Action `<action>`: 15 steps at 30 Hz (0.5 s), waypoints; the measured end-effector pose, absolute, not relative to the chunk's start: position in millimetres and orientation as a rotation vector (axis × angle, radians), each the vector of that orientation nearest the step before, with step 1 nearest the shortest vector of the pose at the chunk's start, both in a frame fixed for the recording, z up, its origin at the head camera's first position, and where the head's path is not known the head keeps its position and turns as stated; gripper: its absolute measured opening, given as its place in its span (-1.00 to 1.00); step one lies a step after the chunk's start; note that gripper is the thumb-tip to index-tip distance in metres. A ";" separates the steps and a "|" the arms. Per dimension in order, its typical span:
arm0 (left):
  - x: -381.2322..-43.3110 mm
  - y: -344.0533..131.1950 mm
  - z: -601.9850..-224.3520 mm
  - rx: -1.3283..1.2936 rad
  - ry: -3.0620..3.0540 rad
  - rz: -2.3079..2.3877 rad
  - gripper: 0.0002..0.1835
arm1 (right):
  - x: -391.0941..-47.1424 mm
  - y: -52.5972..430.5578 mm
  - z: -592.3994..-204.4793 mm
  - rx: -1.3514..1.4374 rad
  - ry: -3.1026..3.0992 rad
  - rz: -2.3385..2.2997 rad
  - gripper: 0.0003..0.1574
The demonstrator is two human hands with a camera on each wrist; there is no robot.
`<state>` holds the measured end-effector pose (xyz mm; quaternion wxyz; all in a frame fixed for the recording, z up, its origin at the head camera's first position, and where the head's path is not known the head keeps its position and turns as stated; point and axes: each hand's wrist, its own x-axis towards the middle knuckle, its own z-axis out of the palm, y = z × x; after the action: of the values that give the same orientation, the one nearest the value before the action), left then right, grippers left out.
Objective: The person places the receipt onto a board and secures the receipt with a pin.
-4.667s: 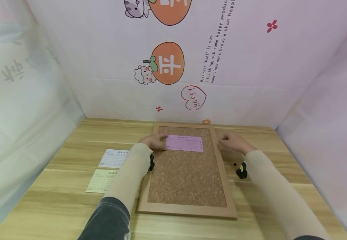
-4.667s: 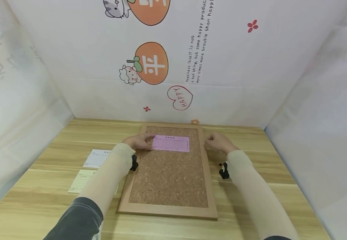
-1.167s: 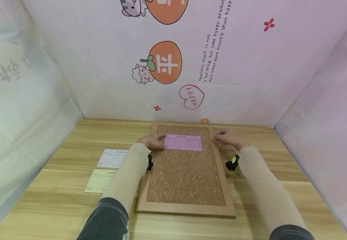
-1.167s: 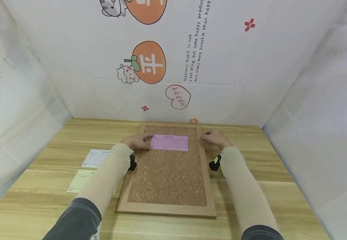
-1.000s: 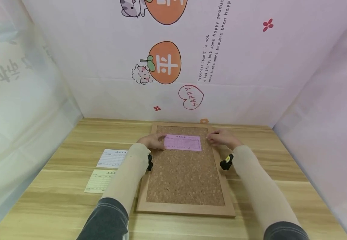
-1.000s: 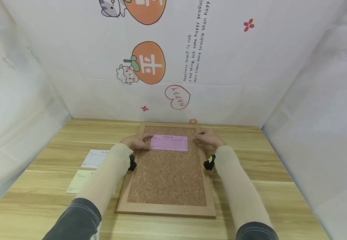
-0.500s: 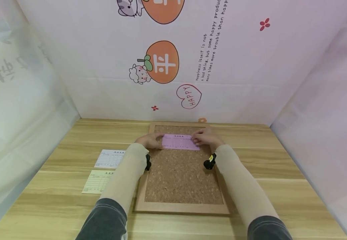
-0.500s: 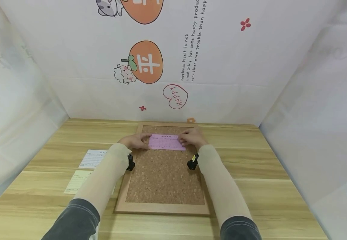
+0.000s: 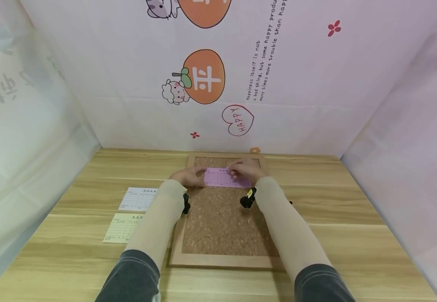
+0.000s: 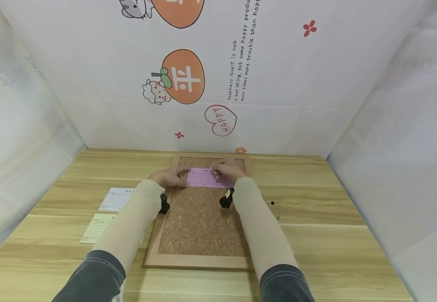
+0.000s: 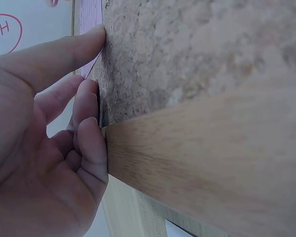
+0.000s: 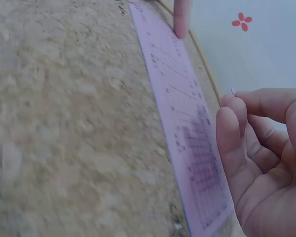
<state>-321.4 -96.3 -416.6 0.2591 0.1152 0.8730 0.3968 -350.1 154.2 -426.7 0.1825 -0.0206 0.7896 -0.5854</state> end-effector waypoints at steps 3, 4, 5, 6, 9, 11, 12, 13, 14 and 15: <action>-318.8 -96.1 -415.1 0.319 2.389 1.059 -0.22 | -353.6 148.1 -429.5 -0.035 2.244 -1.638 -0.68; -318.8 -96.1 -415.2 0.323 2.393 1.056 -0.22 | -354.6 146.7 -430.2 -0.028 2.248 -1.635 -0.69; -319.2 -95.9 -415.5 0.326 2.400 1.048 -0.22 | -355.0 145.5 -430.4 -0.026 2.262 -1.624 -0.69; -319.3 -96.0 -415.4 0.328 2.405 1.045 -0.22 | -355.4 144.4 -430.7 -0.020 2.271 -1.619 -0.69; -321.1 -95.8 -416.9 0.304 2.408 1.045 -0.20 | -354.6 141.2 -429.1 -0.005 2.290 -1.605 -0.68; -321.0 -96.1 -417.2 0.299 2.408 1.045 -0.21 | -353.9 138.9 -428.1 0.016 2.324 -1.577 -0.67; -320.4 -96.2 -416.7 0.295 2.406 1.048 -0.21 | -354.0 138.0 -428.0 0.032 2.333 -1.569 -0.68; -320.2 -96.2 -416.7 0.296 2.405 1.049 -0.22 | -354.1 137.3 -428.0 0.047 2.352 -1.553 -0.69; -320.0 -96.2 -416.4 0.297 2.404 1.050 -0.22 | -354.7 136.9 -428.4 0.064 2.367 -1.543 -0.70; -318.4 -96.5 -414.5 0.304 2.402 1.051 -0.23 | -355.6 136.3 -429.5 0.076 2.380 -1.534 -0.70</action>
<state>-318.4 -96.5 -414.5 0.2482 0.1116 0.8815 0.3858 -355.6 136.3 -429.5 0.1541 0.0265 0.8302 -0.5351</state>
